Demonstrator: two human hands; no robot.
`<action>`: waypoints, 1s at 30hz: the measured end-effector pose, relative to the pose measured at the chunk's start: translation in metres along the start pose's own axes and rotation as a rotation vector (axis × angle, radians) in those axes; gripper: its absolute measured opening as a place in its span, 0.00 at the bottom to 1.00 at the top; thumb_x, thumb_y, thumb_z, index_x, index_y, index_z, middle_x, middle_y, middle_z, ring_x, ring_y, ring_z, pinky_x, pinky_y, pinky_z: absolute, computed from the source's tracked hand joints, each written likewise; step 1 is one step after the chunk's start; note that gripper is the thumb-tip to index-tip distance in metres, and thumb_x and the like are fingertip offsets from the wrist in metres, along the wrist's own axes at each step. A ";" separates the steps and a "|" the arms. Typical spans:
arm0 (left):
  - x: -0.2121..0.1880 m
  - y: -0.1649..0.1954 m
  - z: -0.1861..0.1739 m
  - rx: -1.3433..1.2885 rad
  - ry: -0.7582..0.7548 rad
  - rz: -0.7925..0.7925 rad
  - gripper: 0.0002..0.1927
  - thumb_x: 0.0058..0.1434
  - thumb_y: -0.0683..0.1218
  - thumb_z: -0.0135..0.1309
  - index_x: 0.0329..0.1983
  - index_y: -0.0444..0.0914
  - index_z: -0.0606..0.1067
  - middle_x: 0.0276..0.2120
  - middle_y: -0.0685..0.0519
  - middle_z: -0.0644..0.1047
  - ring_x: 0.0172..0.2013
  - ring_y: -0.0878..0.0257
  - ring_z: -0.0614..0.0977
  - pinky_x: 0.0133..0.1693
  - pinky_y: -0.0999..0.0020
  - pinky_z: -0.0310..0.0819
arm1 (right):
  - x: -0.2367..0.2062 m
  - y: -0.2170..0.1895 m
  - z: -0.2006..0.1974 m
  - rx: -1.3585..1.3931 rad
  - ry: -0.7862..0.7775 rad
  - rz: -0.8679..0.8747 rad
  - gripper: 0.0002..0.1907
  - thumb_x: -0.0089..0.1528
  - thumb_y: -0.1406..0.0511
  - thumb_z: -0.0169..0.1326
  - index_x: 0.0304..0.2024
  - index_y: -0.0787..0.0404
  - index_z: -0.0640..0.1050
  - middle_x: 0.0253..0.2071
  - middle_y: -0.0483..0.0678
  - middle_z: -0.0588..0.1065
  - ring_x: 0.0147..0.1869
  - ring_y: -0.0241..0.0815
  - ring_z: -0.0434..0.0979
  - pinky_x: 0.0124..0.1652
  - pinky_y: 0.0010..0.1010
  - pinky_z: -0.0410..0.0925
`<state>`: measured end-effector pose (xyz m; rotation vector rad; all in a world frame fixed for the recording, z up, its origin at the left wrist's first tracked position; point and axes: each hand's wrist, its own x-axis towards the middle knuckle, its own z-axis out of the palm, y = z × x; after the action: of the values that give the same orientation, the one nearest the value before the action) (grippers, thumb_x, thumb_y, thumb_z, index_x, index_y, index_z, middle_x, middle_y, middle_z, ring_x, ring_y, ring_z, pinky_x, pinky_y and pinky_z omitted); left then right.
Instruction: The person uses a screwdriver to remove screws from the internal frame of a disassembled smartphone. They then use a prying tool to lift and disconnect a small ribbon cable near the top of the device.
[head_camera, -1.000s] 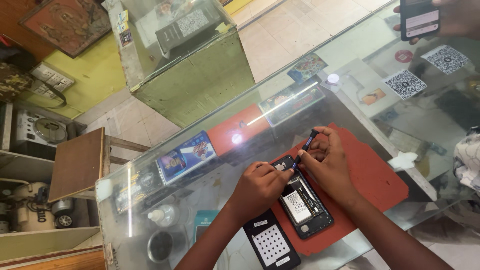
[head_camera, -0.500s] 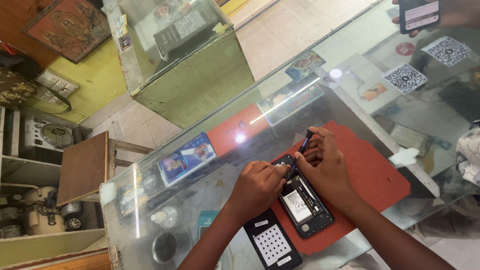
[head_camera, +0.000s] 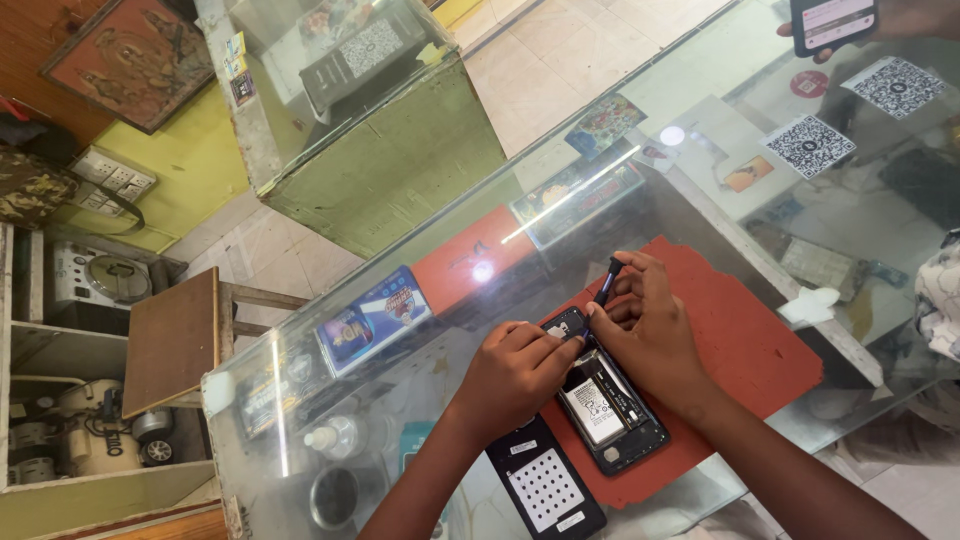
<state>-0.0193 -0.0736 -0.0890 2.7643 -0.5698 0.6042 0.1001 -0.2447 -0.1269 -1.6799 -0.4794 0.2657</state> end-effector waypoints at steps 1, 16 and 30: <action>-0.001 -0.001 0.000 0.018 -0.001 0.017 0.15 0.60 0.42 0.61 0.51 0.38 0.80 0.40 0.56 0.82 0.45 0.59 0.82 0.52 0.57 0.76 | 0.001 0.001 0.000 -0.003 -0.004 0.008 0.35 0.58 0.71 0.61 0.64 0.63 0.61 0.43 0.52 0.75 0.36 0.36 0.81 0.32 0.24 0.75; -0.003 -0.006 0.001 0.042 0.082 0.075 0.12 0.63 0.45 0.64 0.47 0.37 0.80 0.38 0.55 0.82 0.41 0.61 0.82 0.51 0.55 0.78 | 0.008 0.015 -0.001 0.296 -0.027 0.227 0.33 0.59 0.73 0.59 0.64 0.61 0.62 0.39 0.51 0.74 0.34 0.35 0.79 0.32 0.25 0.74; 0.000 -0.008 -0.003 -0.040 0.097 -0.024 0.11 0.59 0.44 0.66 0.41 0.37 0.80 0.36 0.54 0.81 0.40 0.58 0.82 0.43 0.59 0.78 | 0.009 0.007 -0.001 0.390 0.056 0.258 0.32 0.59 0.74 0.58 0.64 0.62 0.61 0.39 0.52 0.73 0.32 0.35 0.78 0.30 0.25 0.74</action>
<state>-0.0167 -0.0654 -0.0877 2.6842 -0.5206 0.7088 0.1101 -0.2421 -0.1324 -1.3590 -0.1525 0.4678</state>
